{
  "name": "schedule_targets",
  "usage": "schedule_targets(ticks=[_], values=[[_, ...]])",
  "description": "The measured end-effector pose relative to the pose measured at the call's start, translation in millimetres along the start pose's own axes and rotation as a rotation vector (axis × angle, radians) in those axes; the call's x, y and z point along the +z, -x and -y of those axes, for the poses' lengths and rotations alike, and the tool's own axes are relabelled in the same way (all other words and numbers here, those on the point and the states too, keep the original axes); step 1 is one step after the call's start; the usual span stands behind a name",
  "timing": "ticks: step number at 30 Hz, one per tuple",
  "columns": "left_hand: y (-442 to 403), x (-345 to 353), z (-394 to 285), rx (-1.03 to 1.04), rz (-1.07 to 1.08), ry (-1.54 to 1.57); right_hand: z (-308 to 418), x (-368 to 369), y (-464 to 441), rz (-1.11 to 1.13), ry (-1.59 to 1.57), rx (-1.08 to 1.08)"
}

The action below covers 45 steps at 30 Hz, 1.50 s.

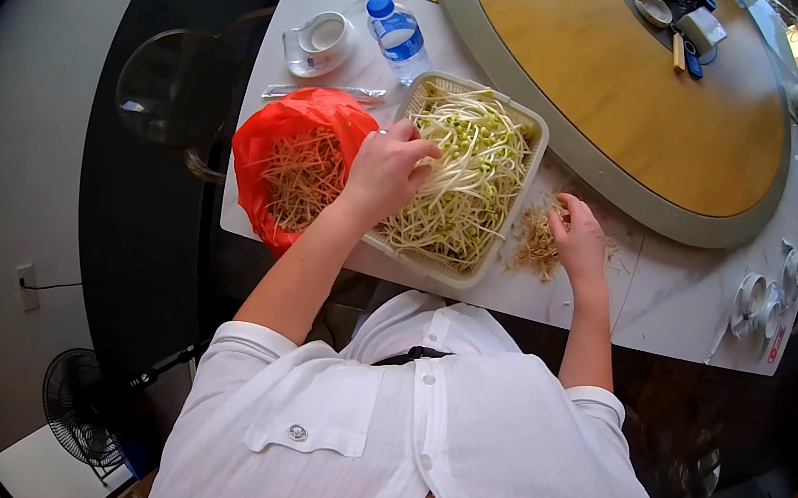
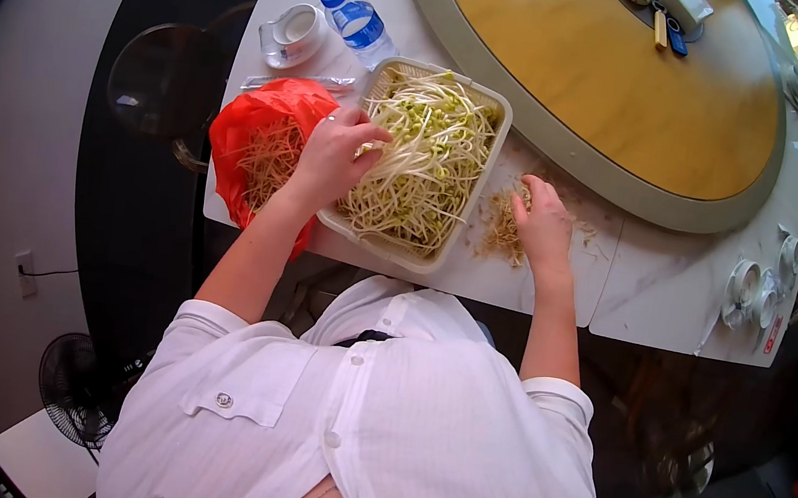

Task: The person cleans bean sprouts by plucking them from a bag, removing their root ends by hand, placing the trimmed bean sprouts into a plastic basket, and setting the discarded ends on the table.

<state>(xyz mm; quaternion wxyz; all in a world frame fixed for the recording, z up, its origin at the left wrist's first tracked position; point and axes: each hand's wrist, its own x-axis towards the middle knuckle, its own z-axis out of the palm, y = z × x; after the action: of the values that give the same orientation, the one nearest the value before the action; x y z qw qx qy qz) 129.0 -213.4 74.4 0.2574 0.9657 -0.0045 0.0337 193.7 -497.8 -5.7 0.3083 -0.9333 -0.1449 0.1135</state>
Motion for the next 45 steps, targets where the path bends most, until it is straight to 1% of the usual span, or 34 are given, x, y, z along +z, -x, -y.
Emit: schedule_targets(ticks=[1,2,3,4,5,6,7,8,11,13,14,16,20,22,23,25,26,28,30,33,34,36,38,43,45], values=[[-3.5,-0.1,0.8,0.029,0.027,-0.064,5.6,1.7,1.2,0.020,-0.024,-0.008],[-5.8,-0.3,1.1,0.033,0.029,-0.062,11.1,3.4,2.6,0.040,-0.049,-0.014],[-6.9,-0.6,0.8,0.035,0.043,-0.120,17.1,4.8,4.1,0.038,-0.050,-0.009],[-7.7,-0.7,0.9,0.037,0.056,-0.178,24.0,5.4,4.8,0.003,-0.129,-0.044],[-8.6,0.3,1.8,0.042,0.058,-0.179,31.8,5.6,5.0,-0.035,-0.208,-0.079],[-10.0,2.3,3.2,0.026,0.099,-0.146,41.5,5.0,4.5,-0.042,-0.210,-0.075],[-11.9,3.4,3.4,0.012,0.140,-0.112,52.1,3.7,3.5,-0.043,-0.235,-0.119],[-13.5,4.1,2.3,0.020,0.141,-0.113,61.7,3.5,2.3,-0.044,-0.259,-0.164],[-15.8,6.4,-2.9,0.019,0.094,-0.065,83.8,8.7,-2.7,0.002,-0.298,-0.179],[-17.4,7.0,-6.8,0.129,0.031,-0.073,86.9,21.4,-6.6,-0.014,-0.282,-0.204],[-18.3,9.2,-7.7,0.131,0.031,-0.071,86.8,25.6,-7.6,-0.024,-0.266,-0.234],[-20.8,13.5,-8.5,0.086,0.117,-0.172,87.3,27.1,-8.4,-0.018,-0.279,-0.223],[-24.7,13.2,-10.8,0.076,0.182,-0.238,88.3,28.2,-7.6,-0.016,-0.314,-0.209],[-22.5,8.2,-12.5,0.068,0.120,-0.158,89.8,28.6,-6.8,-0.030,-0.299,-0.212],[-21.8,4.4,-13.0,0.072,0.122,-0.160,91.0,28.7,-6.8,-0.041,-0.284,-0.219],[-19.9,-6.1,-13.4,0.060,0.047,-0.052,94.3,27.4,-7.7,-0.064,-0.275,-0.229],[-18.8,-11.8,-14.1,0.064,0.051,-0.056,95.9,26.9,-8.7,-0.082,-0.264,-0.242],[-16.2,-23.7,-16.3,-0.055,0.063,0.094,99.4,27.9,-12.1,-0.108,-0.275,-0.268],[-13.4,-34.3,-18.9,-0.081,0.066,0.115,101.4,29.9,-15.7,-0.133,-0.286,-0.297],[-8.6,-42.7,-14.6,-0.168,0.027,0.317,102.4,31.8,-20.6,-0.150,-0.273,-0.350],[-7.8,-44.6,-12.5,-0.168,0.026,0.315,102.0,29.6,-21.8,-0.127,-0.238,-0.332],[-5.9,-47.5,-9.1,-0.266,0.043,0.426,101.0,25.4,-23.8,-0.101,-0.203,-0.316],[-4.0,-46.7,-2.7,-0.276,0.053,0.468,100.3,22.7,-25.8,-0.129,-0.158,-0.235],[-1.3,-43.2,2.7,-0.301,0.086,0.553,96.9,29.2,-31.3,-0.127,-0.160,-0.179],[-0.2,-41.2,1.2,-0.347,0.074,0.749,96.6,29.6,-33.7,-0.130,-0.175,-0.158]])
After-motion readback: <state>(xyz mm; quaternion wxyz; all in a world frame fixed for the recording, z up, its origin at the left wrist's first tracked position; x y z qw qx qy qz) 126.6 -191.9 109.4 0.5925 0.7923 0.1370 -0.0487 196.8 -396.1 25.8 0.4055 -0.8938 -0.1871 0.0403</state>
